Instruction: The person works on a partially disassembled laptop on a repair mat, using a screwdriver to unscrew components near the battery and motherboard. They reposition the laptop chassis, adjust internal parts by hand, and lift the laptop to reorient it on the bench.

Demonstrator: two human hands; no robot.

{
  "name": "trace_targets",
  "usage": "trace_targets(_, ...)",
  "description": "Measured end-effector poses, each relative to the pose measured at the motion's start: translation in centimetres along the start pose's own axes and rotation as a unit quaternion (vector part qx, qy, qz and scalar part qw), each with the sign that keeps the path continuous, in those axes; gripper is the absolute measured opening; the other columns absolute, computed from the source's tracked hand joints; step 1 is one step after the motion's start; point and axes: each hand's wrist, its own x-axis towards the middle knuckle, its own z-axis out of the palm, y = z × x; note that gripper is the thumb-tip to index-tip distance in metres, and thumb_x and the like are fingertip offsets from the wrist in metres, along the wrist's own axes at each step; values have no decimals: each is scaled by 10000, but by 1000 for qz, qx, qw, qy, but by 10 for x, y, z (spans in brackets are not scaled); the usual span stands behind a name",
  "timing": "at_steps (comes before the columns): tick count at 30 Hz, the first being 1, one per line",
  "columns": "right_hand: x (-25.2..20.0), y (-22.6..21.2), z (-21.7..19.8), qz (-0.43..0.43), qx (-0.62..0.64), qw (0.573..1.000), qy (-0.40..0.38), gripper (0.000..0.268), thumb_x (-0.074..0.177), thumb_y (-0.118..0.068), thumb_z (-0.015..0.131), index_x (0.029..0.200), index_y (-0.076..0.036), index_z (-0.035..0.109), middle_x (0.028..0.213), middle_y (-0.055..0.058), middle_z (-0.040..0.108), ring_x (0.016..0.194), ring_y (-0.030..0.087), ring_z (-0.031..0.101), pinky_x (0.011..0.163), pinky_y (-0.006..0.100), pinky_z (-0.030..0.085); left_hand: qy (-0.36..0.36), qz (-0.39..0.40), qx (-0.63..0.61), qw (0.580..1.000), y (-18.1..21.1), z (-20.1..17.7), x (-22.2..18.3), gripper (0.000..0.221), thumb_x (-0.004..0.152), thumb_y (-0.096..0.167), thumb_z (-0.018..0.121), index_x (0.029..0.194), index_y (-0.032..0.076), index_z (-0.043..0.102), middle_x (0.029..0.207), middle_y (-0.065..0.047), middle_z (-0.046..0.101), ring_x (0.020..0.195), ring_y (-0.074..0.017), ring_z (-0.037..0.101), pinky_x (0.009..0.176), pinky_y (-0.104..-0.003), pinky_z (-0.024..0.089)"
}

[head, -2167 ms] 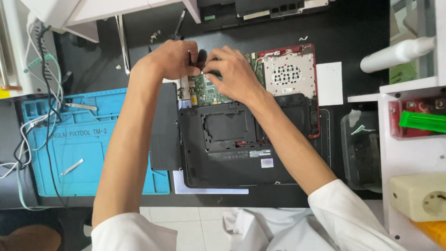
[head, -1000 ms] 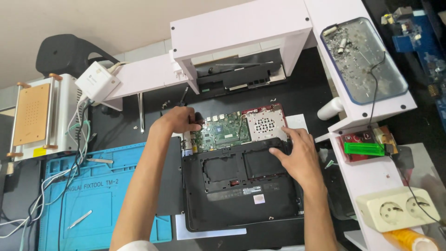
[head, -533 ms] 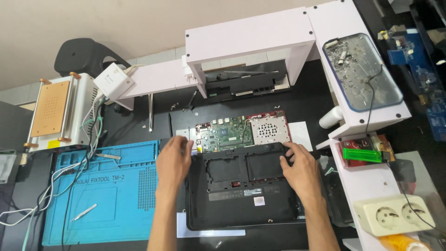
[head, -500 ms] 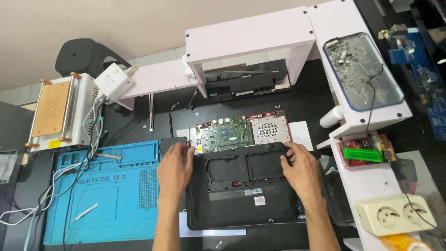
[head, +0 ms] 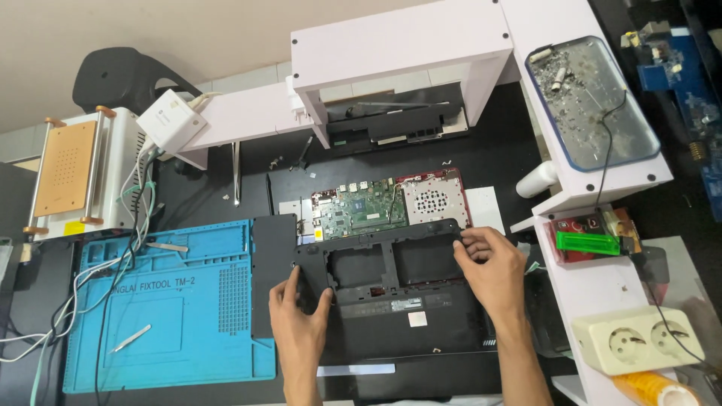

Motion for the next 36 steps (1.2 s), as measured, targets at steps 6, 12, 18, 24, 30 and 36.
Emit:
trace_targets(6,13,-2,-4,1,62,998,31,206,850,-55,809,1030,16,738,902,77,767,764,111,727,691,250,593,46,22,-111,992,7,-4,13,600,799,174,822,1370,117,649,1183,-130,626,970,-259,653,851,-381,545)
trace_targets(12,45,9,2,-11,110,992,63,205,890,-41,803,1071,27,734,971,88,769,861,115,726,780,246,585,42,48,-196,979,22,10,52,489,869,51,732,1348,129,678,1215,-92,674,880,-202,641,777,-321,549)
trace_targets(18,62,24,13,-44,102,991,69,214,932,29,752,1147,34,750,1056,106,714,948,163,729,854,270,619,27,70,-207,975,15,29,80,444,906,-52,637,1312,114,706,1228,-112,705,825,-165,655,706,-290,544)
trace_targets(24,71,41,25,-56,138,989,17,362,930,87,697,1279,-5,721,1235,112,685,1037,167,701,922,274,604,21,77,-182,980,9,45,93,413,904,-21,654,1304,71,702,1230,-146,705,820,-199,695,709,-308,554)
trace_targets(30,63,44,28,-52,136,989,-21,394,907,117,667,1277,-13,707,1378,146,658,1216,225,674,1063,311,563,16,92,-151,984,17,41,86,396,912,64,693,1307,41,690,1224,-187,693,901,-256,704,764,-345,560)
trace_targets(36,49,56,30,-18,232,972,-37,452,916,164,583,1335,4,643,1535,178,529,1466,281,495,1211,383,372,3,103,-116,988,10,43,64,458,926,160,717,1360,30,648,1243,-195,697,1130,-350,638,967,-423,503)
